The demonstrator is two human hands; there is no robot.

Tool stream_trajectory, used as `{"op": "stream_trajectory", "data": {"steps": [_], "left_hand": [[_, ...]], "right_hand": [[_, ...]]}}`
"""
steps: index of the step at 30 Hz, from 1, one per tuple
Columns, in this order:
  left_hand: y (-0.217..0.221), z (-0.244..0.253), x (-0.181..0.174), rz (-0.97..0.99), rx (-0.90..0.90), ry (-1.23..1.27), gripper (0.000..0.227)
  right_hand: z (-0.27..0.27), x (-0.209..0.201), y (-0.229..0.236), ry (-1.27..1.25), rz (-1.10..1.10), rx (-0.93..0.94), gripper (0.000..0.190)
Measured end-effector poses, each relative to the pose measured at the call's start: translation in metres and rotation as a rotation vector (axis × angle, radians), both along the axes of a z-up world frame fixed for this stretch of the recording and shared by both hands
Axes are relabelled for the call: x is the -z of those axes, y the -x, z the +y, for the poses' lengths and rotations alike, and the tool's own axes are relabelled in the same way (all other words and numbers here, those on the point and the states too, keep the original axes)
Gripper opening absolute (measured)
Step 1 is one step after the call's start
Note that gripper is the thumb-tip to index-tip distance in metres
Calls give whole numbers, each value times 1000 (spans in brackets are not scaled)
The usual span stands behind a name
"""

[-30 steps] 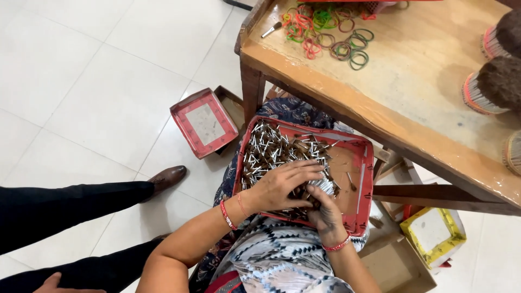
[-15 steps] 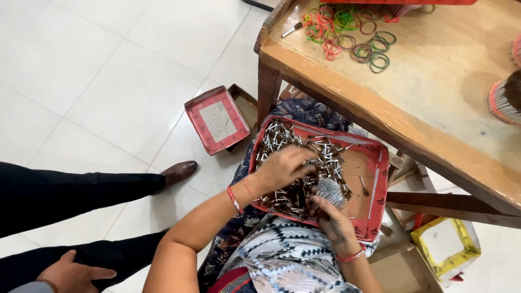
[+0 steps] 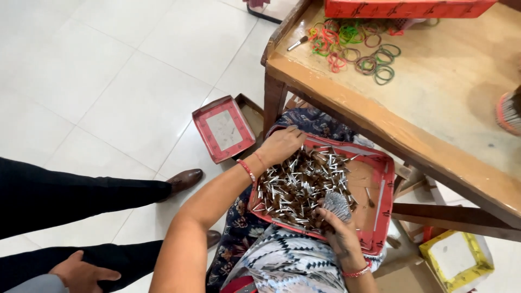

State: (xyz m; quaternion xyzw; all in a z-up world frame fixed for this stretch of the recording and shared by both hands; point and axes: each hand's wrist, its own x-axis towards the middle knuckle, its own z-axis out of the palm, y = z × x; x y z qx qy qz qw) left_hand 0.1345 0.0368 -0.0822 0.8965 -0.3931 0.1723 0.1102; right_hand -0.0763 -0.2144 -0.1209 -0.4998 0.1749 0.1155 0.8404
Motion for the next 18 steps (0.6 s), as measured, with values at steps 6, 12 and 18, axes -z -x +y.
{"op": "stream_trajectory", "data": {"steps": [6, 12, 18], "left_hand": [[92, -10, -75, 179, 252, 585, 26], [151, -17, -78, 15, 447, 468, 30], [163, -25, -121, 265, 276, 694, 62]], "right_hand": [[-9, 23, -13, -407, 158, 30, 37], [-8, 24, -23, -410, 171, 9, 31], [-19, 39, -11, -391, 85, 33, 28]]}}
